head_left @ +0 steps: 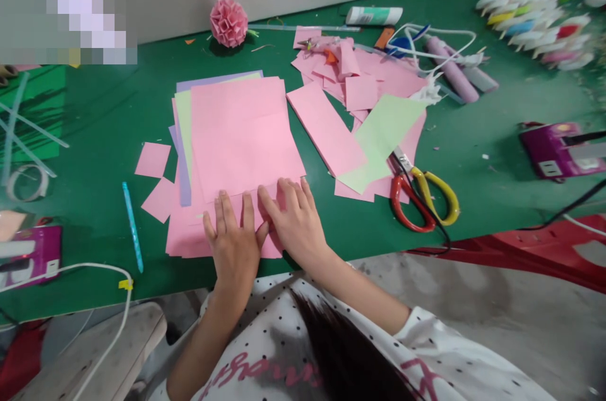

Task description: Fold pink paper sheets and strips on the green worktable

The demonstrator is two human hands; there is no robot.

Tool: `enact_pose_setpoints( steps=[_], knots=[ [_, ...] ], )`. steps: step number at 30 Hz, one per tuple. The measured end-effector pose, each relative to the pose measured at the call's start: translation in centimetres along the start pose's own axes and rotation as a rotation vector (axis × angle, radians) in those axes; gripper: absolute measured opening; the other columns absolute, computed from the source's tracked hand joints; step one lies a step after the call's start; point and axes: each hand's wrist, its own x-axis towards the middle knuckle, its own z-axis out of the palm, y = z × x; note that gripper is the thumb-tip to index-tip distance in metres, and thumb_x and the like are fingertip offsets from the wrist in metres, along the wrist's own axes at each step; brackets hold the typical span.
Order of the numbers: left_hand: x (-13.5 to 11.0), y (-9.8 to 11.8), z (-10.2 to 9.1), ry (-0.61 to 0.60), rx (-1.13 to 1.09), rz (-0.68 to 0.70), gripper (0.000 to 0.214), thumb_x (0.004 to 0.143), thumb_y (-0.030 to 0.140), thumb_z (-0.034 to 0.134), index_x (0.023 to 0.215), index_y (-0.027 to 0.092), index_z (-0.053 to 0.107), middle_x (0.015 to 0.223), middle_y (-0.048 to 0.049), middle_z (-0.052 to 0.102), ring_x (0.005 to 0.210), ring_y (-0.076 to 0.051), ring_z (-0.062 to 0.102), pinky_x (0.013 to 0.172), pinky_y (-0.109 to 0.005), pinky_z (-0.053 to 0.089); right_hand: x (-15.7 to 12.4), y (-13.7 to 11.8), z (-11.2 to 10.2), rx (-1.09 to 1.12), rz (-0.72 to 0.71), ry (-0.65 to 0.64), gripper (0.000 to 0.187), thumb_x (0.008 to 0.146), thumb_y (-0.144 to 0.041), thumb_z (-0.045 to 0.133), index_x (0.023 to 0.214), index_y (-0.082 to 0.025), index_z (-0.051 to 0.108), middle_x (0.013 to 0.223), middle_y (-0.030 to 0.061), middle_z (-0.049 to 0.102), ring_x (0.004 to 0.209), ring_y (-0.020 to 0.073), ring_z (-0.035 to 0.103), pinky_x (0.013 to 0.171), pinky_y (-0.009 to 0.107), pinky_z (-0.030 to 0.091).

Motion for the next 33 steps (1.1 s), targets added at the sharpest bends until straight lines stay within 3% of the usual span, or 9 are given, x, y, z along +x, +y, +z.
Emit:
enact_pose_setpoints(
  steps=[6,13,17,23,26,33],
  knots=[
    [0.2,0.1,-0.3,-0.008,0.026,0.015,0.062,0.1,0.057,0.049,0.15,0.02,0.056,0.157,-0.0297,0.046,0.143,-0.043,0.052,0.115,-0.065,0.037,-0.1,-0.7,-0.1,0.006,0.022,-0.052,0.047,0.098,-0.01,0.057,0.142,-0.026,0.057,0.135,0.0188,0.062,0.131,0.0304,0.057,0.115,0.06,0.043],
    [-0.1,-0.3,0.3,0.029,0.022,0.01,0.058,0.102,0.052,0.051,0.151,0.021,0.055,0.158,-0.0274,0.047,0.143,-0.041,0.053,0.118,-0.065,0.036,0.0,-1.1,-0.4,-0.003,0.059,-0.067,0.042,0.099,-0.011,0.055,0.139,-0.024,0.059,0.135,0.0208,0.064,0.131,0.0312,0.06,0.115,0.058,0.044],
    [-0.5,-0.7,0.7,0.054,-0.037,-0.003,0.062,0.105,0.049,0.045,0.156,0.014,0.046,0.16,-0.025,0.045,0.147,-0.038,0.049,0.122,-0.061,0.032,-0.2,-1.0,-0.1,0.02,0.036,-0.088,0.044,0.099,-0.011,0.053,0.142,-0.019,0.057,0.139,0.0249,0.063,0.133,0.0334,0.061,0.113,0.055,0.048],
    [-0.4,-0.2,0.7,0.052,-0.051,-0.043,0.067,0.107,0.043,0.036,0.156,-0.003,0.038,0.158,-0.0312,0.044,0.15,-0.038,0.045,0.122,-0.059,0.033,-0.5,-0.4,0.4,0.032,0.044,-0.07,0.042,0.099,-0.005,0.043,0.138,-0.001,0.059,0.137,0.0304,0.064,0.132,0.0341,0.063,0.115,0.053,0.049],
    [-0.3,-0.1,0.3,0.036,-0.035,-0.06,0.065,0.107,0.041,0.037,0.153,-0.005,0.039,0.158,-0.0322,0.042,0.15,-0.04,0.044,0.122,-0.063,0.031,-0.5,0.0,0.3,0.028,0.035,-0.064,0.044,0.098,-0.002,0.039,0.137,0.005,0.059,0.138,0.0292,0.065,0.132,0.033,0.064,0.117,0.05,0.05],
    [-0.9,-1.5,-0.2,0.076,-0.038,-0.074,0.06,0.107,0.035,0.037,0.155,-0.001,0.039,0.155,-0.0321,0.047,0.147,-0.04,0.047,0.124,-0.072,0.017,0.1,0.2,-0.1,-0.005,0.014,-0.033,0.041,0.098,-0.001,0.041,0.131,0.007,0.063,0.13,0.0265,0.07,0.124,0.0335,0.068,0.116,0.049,0.051]
  ],
)
